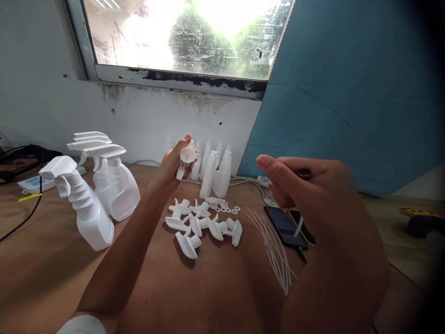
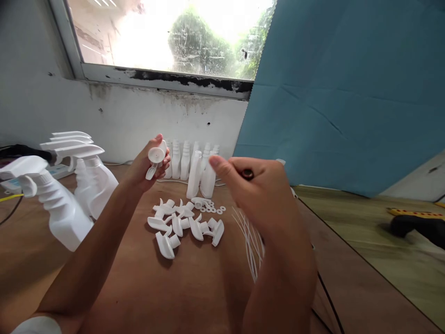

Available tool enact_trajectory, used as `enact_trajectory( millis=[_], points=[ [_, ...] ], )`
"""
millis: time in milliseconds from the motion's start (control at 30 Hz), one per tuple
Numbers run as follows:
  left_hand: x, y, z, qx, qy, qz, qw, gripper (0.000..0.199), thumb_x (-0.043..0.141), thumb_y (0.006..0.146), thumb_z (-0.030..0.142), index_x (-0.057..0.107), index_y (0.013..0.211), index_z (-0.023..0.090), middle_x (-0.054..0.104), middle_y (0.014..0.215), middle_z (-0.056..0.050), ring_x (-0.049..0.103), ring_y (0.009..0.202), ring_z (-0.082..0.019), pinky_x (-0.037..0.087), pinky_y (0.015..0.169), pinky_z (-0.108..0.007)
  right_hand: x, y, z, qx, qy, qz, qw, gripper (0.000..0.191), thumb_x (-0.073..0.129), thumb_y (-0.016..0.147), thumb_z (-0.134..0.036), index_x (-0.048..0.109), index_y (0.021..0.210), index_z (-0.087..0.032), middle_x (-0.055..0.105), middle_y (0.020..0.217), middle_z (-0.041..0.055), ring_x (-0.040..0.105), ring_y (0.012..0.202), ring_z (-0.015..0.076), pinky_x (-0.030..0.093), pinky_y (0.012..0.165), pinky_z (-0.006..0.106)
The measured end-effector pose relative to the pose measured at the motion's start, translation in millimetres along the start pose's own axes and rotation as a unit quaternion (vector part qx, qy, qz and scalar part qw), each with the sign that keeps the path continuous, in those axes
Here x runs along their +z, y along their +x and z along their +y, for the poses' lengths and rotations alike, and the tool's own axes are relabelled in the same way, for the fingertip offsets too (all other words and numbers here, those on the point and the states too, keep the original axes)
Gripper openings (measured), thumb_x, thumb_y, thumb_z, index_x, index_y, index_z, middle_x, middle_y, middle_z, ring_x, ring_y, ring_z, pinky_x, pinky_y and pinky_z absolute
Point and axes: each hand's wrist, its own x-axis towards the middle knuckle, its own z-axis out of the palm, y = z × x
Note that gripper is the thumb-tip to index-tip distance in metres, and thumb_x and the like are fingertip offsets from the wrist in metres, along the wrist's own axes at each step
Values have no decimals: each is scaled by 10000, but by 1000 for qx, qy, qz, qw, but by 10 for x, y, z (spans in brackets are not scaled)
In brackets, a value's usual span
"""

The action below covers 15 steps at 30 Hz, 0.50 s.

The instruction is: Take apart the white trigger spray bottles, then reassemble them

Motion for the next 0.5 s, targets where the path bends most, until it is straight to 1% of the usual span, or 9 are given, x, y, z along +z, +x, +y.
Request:
enact_trajectory(
  millis=[33, 67, 100, 167, 233, 300, 367, 433, 500],
  points=[
    [19, -37, 58, -3, -6, -17, 1000, 438, 628, 751, 594, 546, 660, 173, 464, 530, 29, 313, 333, -25, 189, 315, -210, -58, 88, 137, 66, 19, -41, 997, 534, 629, 825, -452, 305, 487, -195, 236, 450, -69, 196, 391, 38, 155, 341, 199],
    [54, -81, 110, -6, -14, -30, 999, 437, 627, 751, 593, 548, 656, 174, 461, 524, 28, 305, 327, -24, 185, 311, -214, -98, 179, 291, 125, 53, -86, 987, 511, 622, 834, -457, 323, 513, -197, 233, 459, -78, 194, 387, 33, 174, 339, 189],
    [97, -127, 153, -9, -20, -40, 999, 434, 627, 749, 590, 549, 652, 175, 459, 518, 27, 298, 321, -24, 182, 308, -220, -120, 265, 455, 180, 73, -112, 974, 479, 615, 847, -444, 349, 537, -193, 232, 463, -87, 193, 382, 28, 184, 340, 179],
    [182, -206, 203, -13, -29, -56, 998, 422, 622, 753, 576, 549, 647, 174, 462, 518, 22, 301, 321, -28, 186, 307, -228, -122, 400, 785, 271, 75, -92, 955, 368, 585, 883, -379, 442, 616, -169, 282, 461, -88, 229, 368, 26, 202, 344, 161],
    [241, -254, 214, -12, -31, -63, 997, 419, 607, 765, 567, 548, 644, 171, 467, 528, 16, 322, 331, -32, 203, 315, -229, -95, 469, 1090, 369, 17, -64, 927, 289, 549, 908, -317, 495, 676, -152, 345, 442, -75, 282, 347, 33, 219, 343, 155],
    [269, -273, 205, -11, -26, -61, 998, 437, 584, 775, 585, 548, 646, 168, 475, 544, 8, 355, 347, -39, 227, 328, -224, -70, 486, 1347, 417, -21, -51, 907, 238, 567, 891, -276, 523, 701, -141, 406, 425, -48, 362, 334, 62, 273, 340, 171],
    [280, -277, 192, -10, -14, -50, 999, 453, 578, 773, 604, 550, 657, 166, 486, 561, 0, 398, 369, -48, 251, 343, -217, -69, 477, 1536, 449, -48, -37, 892, 185, 596, 864, -248, 544, 730, -132, 467, 427, -8, 463, 345, 121, 367, 358, 220],
    [287, -278, 181, -12, -6, -39, 999, 439, 597, 765, 592, 548, 672, 166, 498, 581, -4, 429, 392, -54, 270, 358, -210, -102, 470, 1635, 460, -70, -17, 885, 145, 612, 844, -225, 561, 765, -115, 507, 444, 28, 534, 373, 185, 435, 388, 287],
    [299, -281, 169, -15, -6, -42, 999, 393, 621, 759, 543, 535, 675, 168, 501, 590, 2, 421, 395, -51, 273, 366, -207, -165, 477, 1623, 439, -84, 14, 895, 135, 600, 849, -221, 573, 807, -96, 535, 482, 49, 568, 404, 211, 466, 415, 322]
  ],
)
